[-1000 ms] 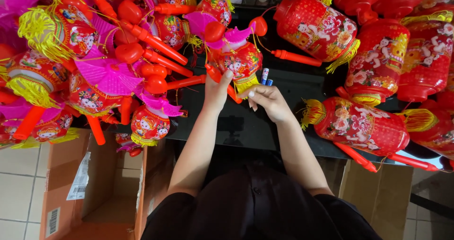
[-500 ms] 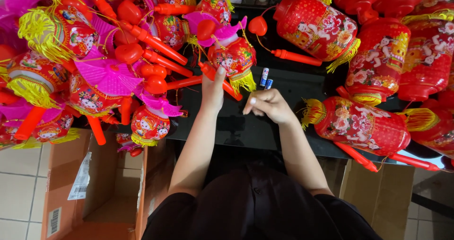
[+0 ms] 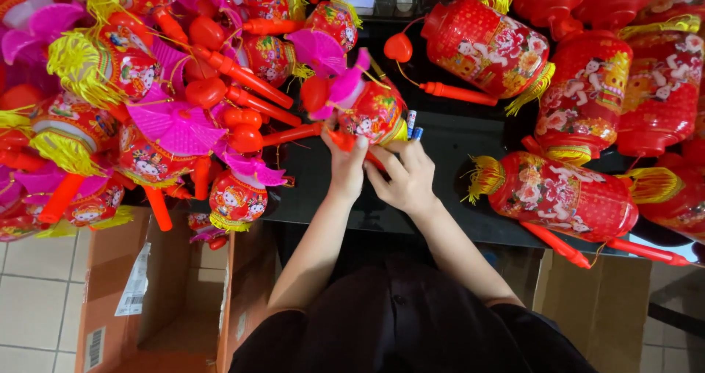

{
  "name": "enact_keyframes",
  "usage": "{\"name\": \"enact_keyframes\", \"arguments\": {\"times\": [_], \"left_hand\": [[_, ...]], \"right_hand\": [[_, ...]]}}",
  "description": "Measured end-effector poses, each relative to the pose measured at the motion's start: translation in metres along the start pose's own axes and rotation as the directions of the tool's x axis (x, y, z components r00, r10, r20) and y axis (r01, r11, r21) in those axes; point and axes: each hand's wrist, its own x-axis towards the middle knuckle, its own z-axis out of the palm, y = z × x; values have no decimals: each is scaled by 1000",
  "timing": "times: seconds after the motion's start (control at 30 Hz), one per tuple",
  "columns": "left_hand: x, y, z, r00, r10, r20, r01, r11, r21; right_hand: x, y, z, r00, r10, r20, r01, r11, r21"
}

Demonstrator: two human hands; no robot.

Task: Assembling small decorative lanterns by inserting electronic components and attaching plastic handles.

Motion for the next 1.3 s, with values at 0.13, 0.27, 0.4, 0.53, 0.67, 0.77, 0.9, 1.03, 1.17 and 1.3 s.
{"name": "enact_keyframes", "arguments": {"times": [0.13, 0.27, 0.4, 0.53, 0.67, 0.77, 0.9, 1.03, 1.17, 1.3], "left_hand": [[-2, 13, 0, 992, 49, 116, -57, 996, 62], [-3, 34, 11, 943, 27, 333, 32, 985, -172], [-6, 29, 10, 926, 122, 357, -29, 966, -256], [-3, 28, -4, 892, 121, 436, -39, 981, -192], [6, 57, -16, 798, 127, 589, 26, 969, -244], [7, 75, -36, 818, 68, 571, 83, 969, -234], [26, 41, -99, 886, 262, 383, -86, 904, -419], [23, 83, -38, 846, 225, 484, -77, 949, -307], [-6, 44, -17, 749, 62, 660, 265, 885, -384], [-22, -25, -31, 741, 28, 671, 510, 626, -590]], "right_hand": [[-17, 9, 8, 998, 24, 59, -27, 998, 53], [-7, 3, 0, 996, 71, 50, -81, 969, 234], [-5, 7, -18, 994, 95, 59, -110, 929, 353], [28, 20, -41, 996, 92, -14, -82, 939, 333], [54, 37, -58, 979, 73, -192, -12, 953, 301], [74, 42, -65, 965, 79, -251, 29, 916, 400], [100, 28, -72, 951, 183, -249, 3, 802, 598], [98, 15, -60, 938, 265, -223, -27, 698, 716], [83, 10, -51, 895, 426, -130, -73, 428, 901], [62, 24, -40, 853, 517, -71, -106, 304, 947]]}}
